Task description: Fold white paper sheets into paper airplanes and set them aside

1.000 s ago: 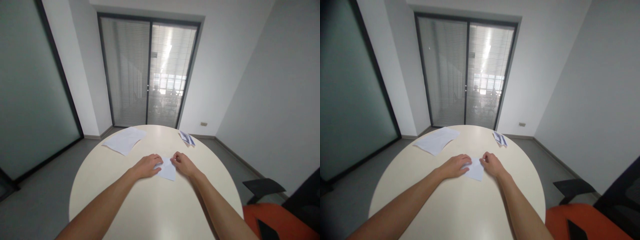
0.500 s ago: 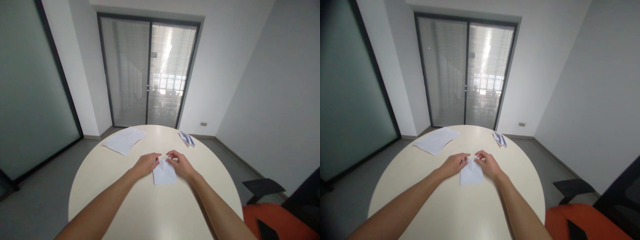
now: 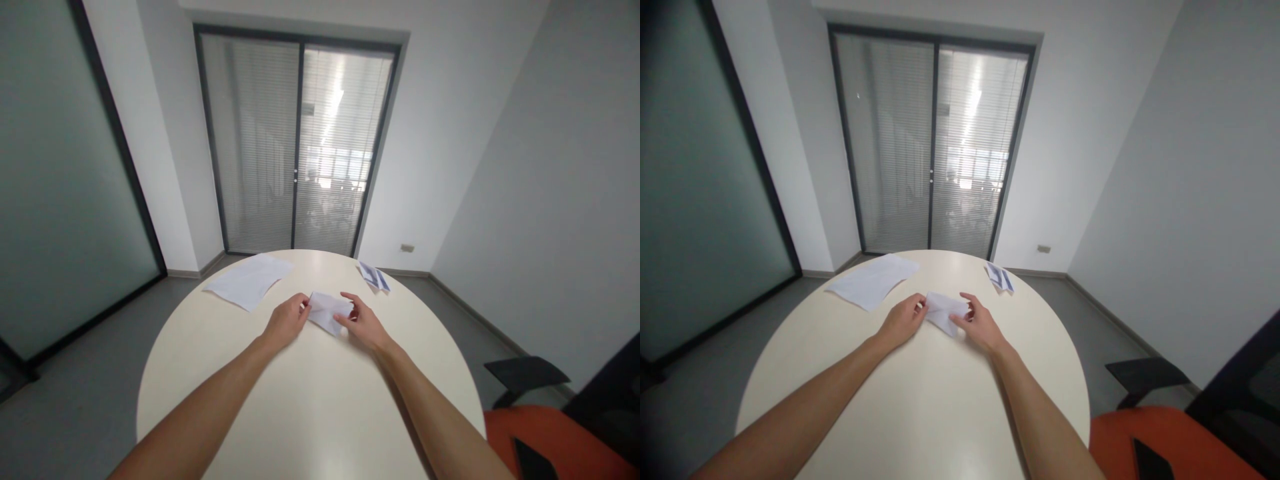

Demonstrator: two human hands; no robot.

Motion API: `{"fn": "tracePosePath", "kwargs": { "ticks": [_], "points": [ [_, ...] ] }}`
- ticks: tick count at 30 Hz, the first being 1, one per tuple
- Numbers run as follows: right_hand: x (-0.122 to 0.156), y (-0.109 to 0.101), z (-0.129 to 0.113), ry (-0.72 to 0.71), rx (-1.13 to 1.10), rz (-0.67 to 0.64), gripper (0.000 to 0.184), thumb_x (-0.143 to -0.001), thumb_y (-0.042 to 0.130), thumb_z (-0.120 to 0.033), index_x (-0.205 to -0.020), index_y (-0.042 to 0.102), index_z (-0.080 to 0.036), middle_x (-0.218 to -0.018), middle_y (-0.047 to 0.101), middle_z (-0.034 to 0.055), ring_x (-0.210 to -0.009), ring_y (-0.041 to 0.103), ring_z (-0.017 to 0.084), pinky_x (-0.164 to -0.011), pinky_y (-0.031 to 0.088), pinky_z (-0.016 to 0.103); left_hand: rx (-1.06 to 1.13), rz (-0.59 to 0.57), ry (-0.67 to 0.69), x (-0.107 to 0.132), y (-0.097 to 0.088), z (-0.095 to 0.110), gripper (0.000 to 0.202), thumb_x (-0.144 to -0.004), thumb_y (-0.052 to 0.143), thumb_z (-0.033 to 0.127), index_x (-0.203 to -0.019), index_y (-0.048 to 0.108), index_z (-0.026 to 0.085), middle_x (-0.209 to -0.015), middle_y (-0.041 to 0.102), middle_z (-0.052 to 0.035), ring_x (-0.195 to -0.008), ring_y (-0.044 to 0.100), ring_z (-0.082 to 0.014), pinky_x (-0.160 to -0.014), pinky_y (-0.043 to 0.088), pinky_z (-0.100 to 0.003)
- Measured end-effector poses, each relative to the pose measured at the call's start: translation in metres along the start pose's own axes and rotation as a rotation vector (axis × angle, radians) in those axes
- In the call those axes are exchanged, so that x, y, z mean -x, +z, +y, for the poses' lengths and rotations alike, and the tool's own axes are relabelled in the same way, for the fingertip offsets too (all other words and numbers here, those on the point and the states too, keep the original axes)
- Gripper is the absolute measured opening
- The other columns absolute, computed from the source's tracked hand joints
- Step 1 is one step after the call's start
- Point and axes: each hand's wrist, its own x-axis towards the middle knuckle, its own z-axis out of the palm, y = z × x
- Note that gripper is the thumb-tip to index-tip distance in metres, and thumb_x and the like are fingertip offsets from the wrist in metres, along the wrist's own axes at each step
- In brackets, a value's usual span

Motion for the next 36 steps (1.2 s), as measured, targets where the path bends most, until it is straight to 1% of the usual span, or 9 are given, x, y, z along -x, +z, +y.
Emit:
{"fn": "tracePosePath", "kwargs": {
  "ticks": [2,7,9,14,19,25,29,32,36],
  "points": [
    [0.0,0.0,-0.001,-0.025,-0.017,-0.029,0.068,-0.077,0.073,-0.043,-0.137,0.05,-0.019,-0.097,0.068,0.0049,-0.073,0.063,0.016,-0.072,0.053,0.032,0.096,0.005,0.001,-0.001,0.002,-0.002,0.009,-0.094,0.05,0.026,-0.098,0.057,0.022,-0.087,0.07,-0.0011,-0.078,0.067,-0.0168,-0.071,0.049,-0.027],
    [0.0,-0.004,-0.006,-0.164,0.056,-0.075,0.026,-0.081,0.063,-0.025,-0.106,0.07,-0.021,-0.1,0.074,0.0059,-0.09,0.067,0.021,-0.084,0.051,0.034,0.234,-0.061,0.034,-0.001,0.006,-0.004,0.009,-0.092,0.051,0.022,-0.098,0.058,0.022,-0.093,0.07,-0.0012,-0.085,0.068,-0.0168,-0.074,0.051,-0.027],
    [0.0,-0.007,-0.007,-0.207,0.159,-0.092,0.021,-0.084,0.057,-0.021,-0.099,0.072,-0.021,-0.099,0.074,0.0059,-0.091,0.067,0.022,-0.084,0.05,0.034,0.257,-0.105,0.042,0.0,0.007,-0.004,0.013,-0.091,0.052,0.021,-0.102,0.059,0.022,-0.096,0.07,-0.0015,-0.087,0.068,-0.017,-0.077,0.052,-0.027],
    [0.001,-0.011,-0.006,-0.3,0.405,-0.148,0.032,-0.08,0.054,-0.011,-0.102,0.073,-0.024,-0.103,0.073,0.0045,-0.095,0.066,0.021,-0.085,0.049,0.032,0.217,-0.091,0.133,0.001,0.006,-0.005,0.023,-0.086,0.057,0.018,-0.108,0.064,0.023,-0.109,0.07,-0.0028,-0.101,0.065,-0.0195,-0.093,0.05,-0.031],
    [0.002,-0.01,-0.006,-0.306,0.499,-0.174,0.039,-0.078,0.052,-0.006,-0.106,0.073,-0.024,-0.107,0.072,0.0047,-0.1,0.065,0.022,-0.086,0.049,0.031,0.138,-0.103,0.205,0.001,0.0,-0.005,0.028,-0.083,0.055,0.012,-0.106,0.067,0.024,-0.112,0.07,-0.0013,-0.106,0.064,-0.0184,-0.098,0.047,-0.029],
    [0.005,-0.009,-0.004,-0.293,0.481,-0.203,0.046,-0.077,0.052,-0.006,-0.114,0.073,-0.024,-0.114,0.072,0.0053,-0.109,0.063,0.023,-0.096,0.048,0.034,-0.052,-0.258,0.23,0.005,-0.002,-0.006,0.03,-0.085,0.052,0.011,-0.103,0.071,0.025,-0.11,0.073,0.0007,-0.102,0.066,-0.0184,-0.091,0.048,-0.028],
    [0.007,-0.008,-0.005,-0.329,0.43,-0.2,0.051,-0.079,0.055,-0.01,-0.127,0.068,-0.023,-0.123,0.068,0.0084,-0.113,0.061,0.024,-0.1,0.047,0.037,-0.097,-0.268,0.231,0.007,-0.003,-0.006,0.03,-0.086,0.052,0.012,-0.104,0.072,0.025,-0.113,0.072,0.0,-0.103,0.066,-0.019,-0.092,0.048,-0.028],
    [0.008,-0.008,-0.006,-0.381,0.42,-0.245,0.048,-0.081,0.055,-0.01,-0.124,0.07,-0.026,-0.125,0.067,0.0082,-0.116,0.06,0.024,-0.104,0.045,0.039,-0.119,-0.269,0.259,0.009,-0.004,-0.004,0.025,-0.087,0.055,0.019,-0.104,0.071,0.025,-0.112,0.072,-0.0013,-0.101,0.066,-0.0198,-0.092,0.049,-0.029],
    [0.007,-0.007,-0.005,-0.393,0.43,-0.265,0.043,-0.082,0.056,-0.013,-0.12,0.073,-0.027,-0.122,0.068,0.0097,-0.112,0.062,0.024,-0.101,0.047,0.04,-0.138,-0.278,0.332,0.01,-0.004,-0.001,0.023,-0.088,0.058,0.027,-0.107,0.071,0.023,-0.113,0.07,-0.0037,-0.104,0.064,-0.0211,-0.095,0.049,-0.031]
  ]
}}
